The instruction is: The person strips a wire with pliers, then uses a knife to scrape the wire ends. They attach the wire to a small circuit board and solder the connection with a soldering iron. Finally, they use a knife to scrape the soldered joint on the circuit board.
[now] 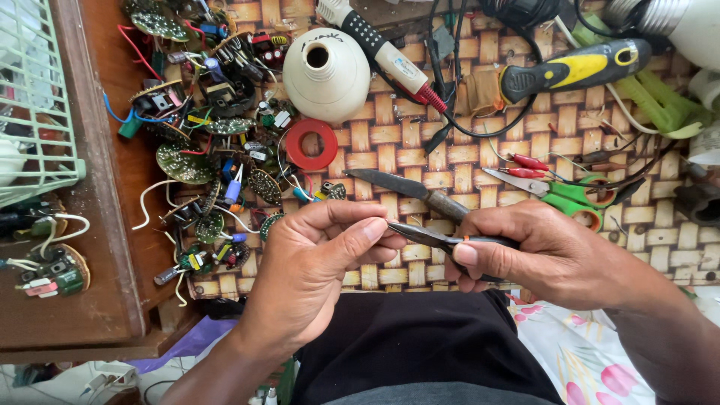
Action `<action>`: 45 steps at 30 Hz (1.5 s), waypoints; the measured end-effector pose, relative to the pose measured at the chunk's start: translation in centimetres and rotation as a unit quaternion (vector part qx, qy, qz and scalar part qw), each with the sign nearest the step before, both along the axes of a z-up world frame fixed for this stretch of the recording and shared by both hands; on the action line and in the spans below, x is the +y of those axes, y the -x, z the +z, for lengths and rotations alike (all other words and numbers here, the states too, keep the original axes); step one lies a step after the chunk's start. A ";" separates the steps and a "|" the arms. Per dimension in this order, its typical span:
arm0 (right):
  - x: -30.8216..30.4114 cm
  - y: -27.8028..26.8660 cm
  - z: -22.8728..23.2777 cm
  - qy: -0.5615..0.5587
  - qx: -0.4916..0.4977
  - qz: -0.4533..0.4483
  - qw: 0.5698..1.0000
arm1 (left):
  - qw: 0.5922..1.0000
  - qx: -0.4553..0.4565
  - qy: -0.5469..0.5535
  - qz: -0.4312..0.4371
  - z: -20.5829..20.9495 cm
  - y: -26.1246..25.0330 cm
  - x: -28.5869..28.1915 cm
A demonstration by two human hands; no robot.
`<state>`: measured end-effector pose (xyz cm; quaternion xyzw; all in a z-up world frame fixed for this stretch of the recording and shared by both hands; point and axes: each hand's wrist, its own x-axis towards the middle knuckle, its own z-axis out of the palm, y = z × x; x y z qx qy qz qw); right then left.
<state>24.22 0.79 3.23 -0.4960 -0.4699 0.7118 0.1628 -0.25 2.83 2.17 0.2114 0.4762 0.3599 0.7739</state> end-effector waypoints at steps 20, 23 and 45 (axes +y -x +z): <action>1.3 -0.7 0.5 -0.016 0.013 0.069 0.997 | 0.998 0.041 -0.017 -0.047 0.5 0.4 0.4; 1.6 -0.7 0.9 -0.005 0.026 0.074 0.997 | 0.998 0.039 -0.017 -0.041 0.6 0.5 0.2; -1.7 -0.3 -1.6 -0.562 -0.498 -0.086 0.655 | 0.994 -0.103 -0.013 0.034 -3.1 -2.3 -3.2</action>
